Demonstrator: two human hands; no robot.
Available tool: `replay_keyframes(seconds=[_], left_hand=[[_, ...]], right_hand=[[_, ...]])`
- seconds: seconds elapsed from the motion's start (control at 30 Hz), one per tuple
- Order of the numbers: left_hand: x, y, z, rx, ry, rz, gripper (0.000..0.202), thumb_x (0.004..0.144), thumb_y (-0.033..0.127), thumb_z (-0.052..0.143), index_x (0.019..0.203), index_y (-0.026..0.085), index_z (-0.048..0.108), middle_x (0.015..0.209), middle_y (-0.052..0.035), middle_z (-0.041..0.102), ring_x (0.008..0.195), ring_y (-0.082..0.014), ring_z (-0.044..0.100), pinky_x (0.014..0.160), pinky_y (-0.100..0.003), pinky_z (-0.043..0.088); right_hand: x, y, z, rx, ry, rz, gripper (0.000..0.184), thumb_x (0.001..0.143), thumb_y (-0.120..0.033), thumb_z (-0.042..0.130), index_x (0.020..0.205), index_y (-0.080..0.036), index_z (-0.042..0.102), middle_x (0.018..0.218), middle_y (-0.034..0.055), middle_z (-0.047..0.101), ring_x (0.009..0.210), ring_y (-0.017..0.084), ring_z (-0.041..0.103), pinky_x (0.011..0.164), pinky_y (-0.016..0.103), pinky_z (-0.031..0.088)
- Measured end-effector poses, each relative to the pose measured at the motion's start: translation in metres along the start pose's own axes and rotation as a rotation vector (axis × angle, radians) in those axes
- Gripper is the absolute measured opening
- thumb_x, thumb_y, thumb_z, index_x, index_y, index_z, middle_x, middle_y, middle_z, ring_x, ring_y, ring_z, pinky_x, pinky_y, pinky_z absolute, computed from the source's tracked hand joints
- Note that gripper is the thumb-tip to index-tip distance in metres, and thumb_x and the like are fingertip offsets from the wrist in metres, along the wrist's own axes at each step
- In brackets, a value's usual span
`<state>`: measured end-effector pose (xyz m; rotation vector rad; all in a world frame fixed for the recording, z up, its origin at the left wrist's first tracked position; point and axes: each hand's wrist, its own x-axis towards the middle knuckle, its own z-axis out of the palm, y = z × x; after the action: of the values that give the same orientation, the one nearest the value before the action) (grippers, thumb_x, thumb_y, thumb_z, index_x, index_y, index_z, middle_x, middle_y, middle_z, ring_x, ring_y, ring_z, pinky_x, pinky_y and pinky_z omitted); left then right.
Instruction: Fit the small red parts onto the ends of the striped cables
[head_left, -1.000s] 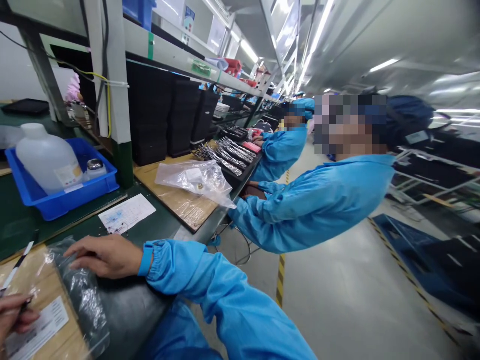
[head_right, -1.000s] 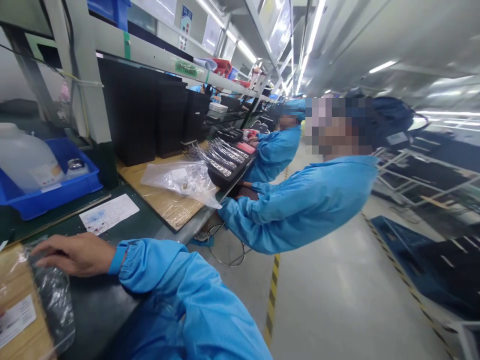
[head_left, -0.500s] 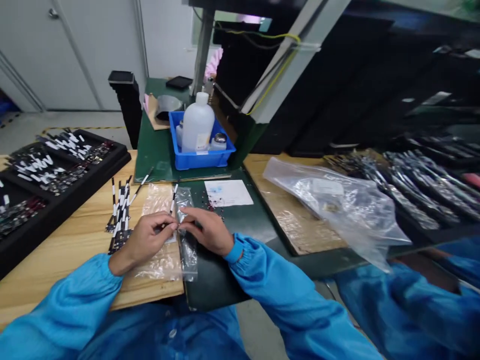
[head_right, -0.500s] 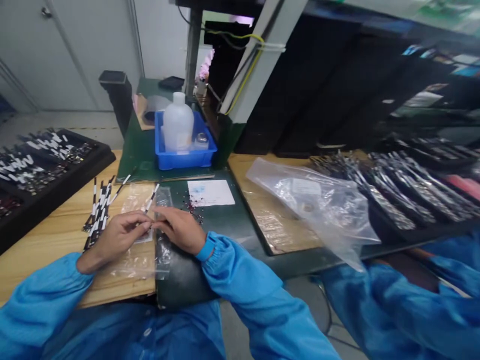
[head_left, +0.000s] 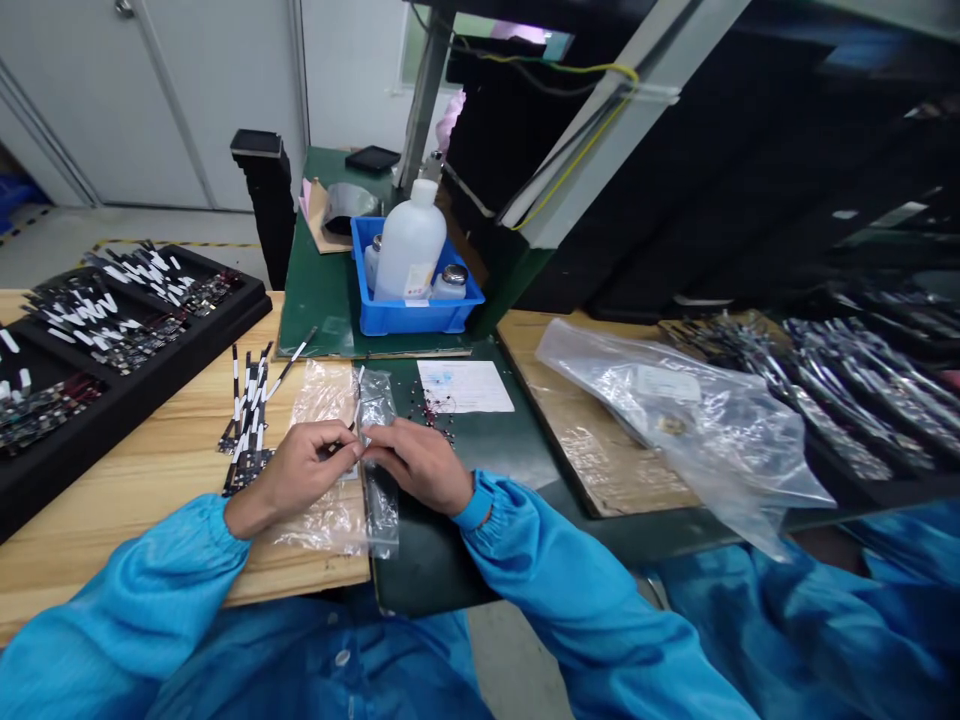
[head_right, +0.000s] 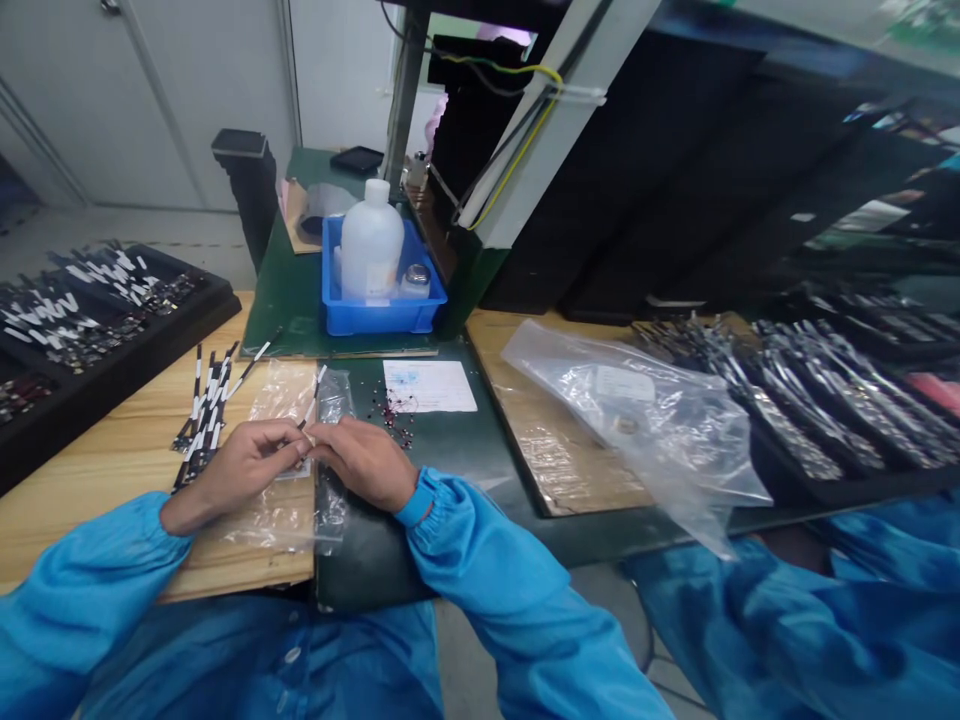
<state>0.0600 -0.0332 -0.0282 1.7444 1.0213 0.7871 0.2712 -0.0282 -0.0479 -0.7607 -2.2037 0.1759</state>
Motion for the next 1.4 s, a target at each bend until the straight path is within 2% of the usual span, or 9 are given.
replay_keyframes(seconds=[0.23,0.53,0.87,0.93,1.1,1.17,1.3,1.4], left_hand=[[0.0005,0.0013,0.0001,0.017,0.036,-0.007,0.018,0.088,0.024,0.059,0.076,0.016,0.069,0.073,-0.0011,0.068,0.070,-0.0148,0.060,0.066,-0.025,0.044],[-0.0001,0.0017,0.0002,-0.045,0.087,-0.015,0.013,0.085,0.025,0.062,0.083,0.016,0.072,0.078,-0.0026,0.072,0.074,-0.0164,0.065,0.069,-0.026,0.049],[0.0002,0.0031,0.0007,0.064,0.113,-0.010,0.012,0.085,0.022,0.061,0.082,0.016,0.071,0.079,-0.0035,0.072,0.073,-0.0162,0.064,0.065,-0.025,0.047],[0.0005,0.0047,0.0016,0.133,0.122,0.031,0.010,0.084,0.019,0.061,0.080,0.017,0.070,0.077,-0.0036,0.071,0.072,-0.0162,0.063,0.064,-0.026,0.046],[0.0008,0.0069,0.0027,0.365,0.139,0.233,0.011,0.084,0.014,0.058,0.080,0.018,0.068,0.073,-0.0035,0.065,0.069,-0.0161,0.060,0.065,-0.028,0.044],[0.0011,0.0065,0.0020,0.389,0.139,0.258,0.011,0.084,0.013,0.058,0.080,0.018,0.068,0.073,-0.0037,0.064,0.070,-0.0161,0.060,0.065,-0.028,0.044],[-0.0001,0.0070,0.0012,0.323,0.123,0.213,0.014,0.088,0.018,0.058,0.079,0.017,0.069,0.071,-0.0033,0.065,0.068,-0.0157,0.061,0.065,-0.027,0.045],[-0.0024,0.0055,0.0015,0.229,0.111,0.133,0.018,0.090,0.027,0.058,0.085,0.018,0.073,0.082,-0.0055,0.072,0.078,-0.0179,0.066,0.073,-0.028,0.049]], right_hand=[[-0.0007,-0.0005,-0.0008,-0.027,-0.043,-0.013,0.018,0.100,-0.025,0.056,0.116,-0.019,0.061,0.084,0.0047,0.070,0.074,0.015,0.064,0.071,0.026,0.054],[0.0048,-0.0027,-0.0045,0.059,-0.030,-0.017,0.016,0.097,-0.020,0.058,0.112,-0.020,0.064,0.087,0.0054,0.071,0.076,0.017,0.063,0.074,0.029,0.054],[0.0080,-0.0052,-0.0072,0.079,-0.082,0.036,0.008,0.097,-0.019,0.056,0.099,-0.019,0.064,0.085,0.0070,0.067,0.078,0.019,0.060,0.071,0.032,0.052],[0.0083,-0.0049,-0.0077,0.084,-0.106,0.039,0.008,0.097,-0.019,0.055,0.098,-0.019,0.063,0.084,0.0070,0.066,0.077,0.019,0.060,0.070,0.032,0.051],[0.0063,-0.0015,-0.0054,0.077,-0.168,0.043,0.007,0.097,-0.019,0.054,0.097,-0.020,0.061,0.084,0.0070,0.065,0.077,0.019,0.060,0.070,0.032,0.051],[0.0060,0.0003,-0.0040,0.088,-0.177,0.054,0.006,0.097,-0.019,0.055,0.096,-0.020,0.060,0.085,0.0069,0.065,0.078,0.019,0.060,0.070,0.032,0.051],[0.0068,-0.0013,-0.0036,0.121,-0.162,0.093,0.007,0.097,-0.020,0.055,0.094,-0.019,0.061,0.081,0.0057,0.064,0.075,0.017,0.059,0.071,0.030,0.050],[0.0066,-0.0039,-0.0042,0.158,-0.141,0.140,0.009,0.097,-0.023,0.055,0.092,-0.019,0.061,0.079,0.0044,0.064,0.074,0.016,0.059,0.071,0.028,0.049]])
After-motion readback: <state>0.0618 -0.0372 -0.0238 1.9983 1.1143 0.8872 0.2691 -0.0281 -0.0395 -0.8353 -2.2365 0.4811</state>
